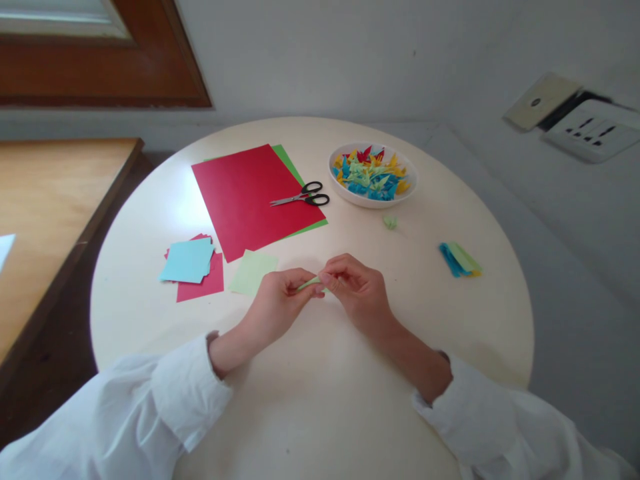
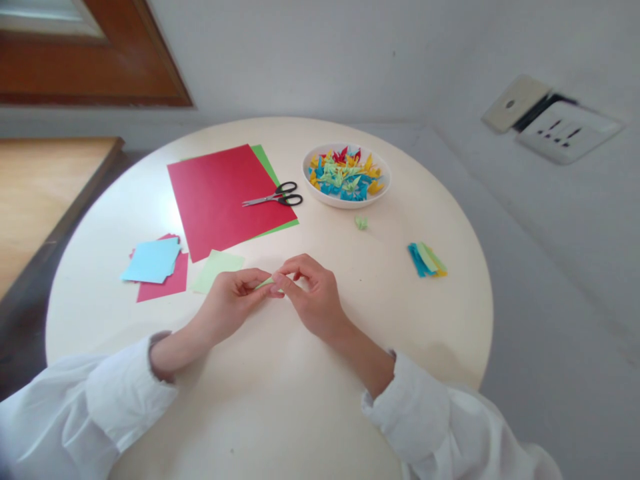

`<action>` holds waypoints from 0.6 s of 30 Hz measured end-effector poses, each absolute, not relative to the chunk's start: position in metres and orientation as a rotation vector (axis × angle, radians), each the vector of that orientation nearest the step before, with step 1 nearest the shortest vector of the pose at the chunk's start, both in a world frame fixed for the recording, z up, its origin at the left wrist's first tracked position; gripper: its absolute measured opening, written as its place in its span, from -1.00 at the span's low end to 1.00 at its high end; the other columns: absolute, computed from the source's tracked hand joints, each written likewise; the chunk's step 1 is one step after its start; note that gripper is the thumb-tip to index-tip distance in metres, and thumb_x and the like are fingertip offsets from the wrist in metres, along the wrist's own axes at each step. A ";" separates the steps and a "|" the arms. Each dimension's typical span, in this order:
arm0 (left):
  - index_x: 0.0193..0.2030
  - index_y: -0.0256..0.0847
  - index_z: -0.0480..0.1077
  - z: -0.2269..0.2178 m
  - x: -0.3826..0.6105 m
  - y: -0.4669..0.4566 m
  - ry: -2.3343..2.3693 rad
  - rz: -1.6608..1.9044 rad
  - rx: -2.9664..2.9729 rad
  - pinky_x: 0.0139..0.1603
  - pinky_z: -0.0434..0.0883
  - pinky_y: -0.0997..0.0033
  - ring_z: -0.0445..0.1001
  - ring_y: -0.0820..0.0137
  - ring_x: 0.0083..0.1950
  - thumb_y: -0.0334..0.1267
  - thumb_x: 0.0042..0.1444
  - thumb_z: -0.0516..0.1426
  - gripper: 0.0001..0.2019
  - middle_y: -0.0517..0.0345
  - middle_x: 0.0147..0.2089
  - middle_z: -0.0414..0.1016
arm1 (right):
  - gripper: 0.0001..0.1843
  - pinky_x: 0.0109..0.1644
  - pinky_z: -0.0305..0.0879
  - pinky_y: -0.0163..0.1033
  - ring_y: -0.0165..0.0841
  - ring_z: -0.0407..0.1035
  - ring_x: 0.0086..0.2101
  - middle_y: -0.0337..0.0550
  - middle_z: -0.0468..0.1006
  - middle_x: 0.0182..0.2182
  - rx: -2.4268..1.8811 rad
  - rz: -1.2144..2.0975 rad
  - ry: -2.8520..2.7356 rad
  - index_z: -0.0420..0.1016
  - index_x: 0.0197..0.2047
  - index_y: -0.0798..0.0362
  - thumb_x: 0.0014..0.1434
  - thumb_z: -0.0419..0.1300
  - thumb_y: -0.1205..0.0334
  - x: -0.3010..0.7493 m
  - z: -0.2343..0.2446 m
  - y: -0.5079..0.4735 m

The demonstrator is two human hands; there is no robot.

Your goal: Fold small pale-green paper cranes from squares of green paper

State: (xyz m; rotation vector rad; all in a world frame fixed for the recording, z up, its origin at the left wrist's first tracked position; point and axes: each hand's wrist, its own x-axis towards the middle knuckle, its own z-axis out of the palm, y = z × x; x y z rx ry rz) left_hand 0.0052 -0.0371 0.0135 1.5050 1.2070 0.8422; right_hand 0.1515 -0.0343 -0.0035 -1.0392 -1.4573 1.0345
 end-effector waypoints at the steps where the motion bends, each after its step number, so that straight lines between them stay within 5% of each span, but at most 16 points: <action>1: -0.49 -0.29 0.46 0.013 0.005 -0.037 1.207 0.837 1.519 -0.45 0.29 0.54 0.44 0.43 -0.43 -0.24 0.01 0.14 -0.83 0.11 -0.47 0.55 | -0.90 -0.32 0.22 -0.28 -0.43 0.30 -0.41 -0.26 0.40 -0.48 -1.031 1.050 -1.441 0.39 -0.49 0.04 0.05 0.20 0.31 0.152 -0.003 -0.034; 18: -0.35 -0.27 0.45 0.010 0.001 -0.040 1.221 0.843 1.481 -0.32 0.39 0.46 0.55 0.31 -0.28 -0.15 0.13 0.06 -0.75 0.04 -0.33 0.58 | -0.90 -0.37 0.31 -0.33 -0.44 0.34 -0.46 -0.26 0.47 -0.52 -1.114 1.091 -1.229 0.44 -0.48 0.05 -0.01 0.23 0.23 0.152 -0.002 -0.032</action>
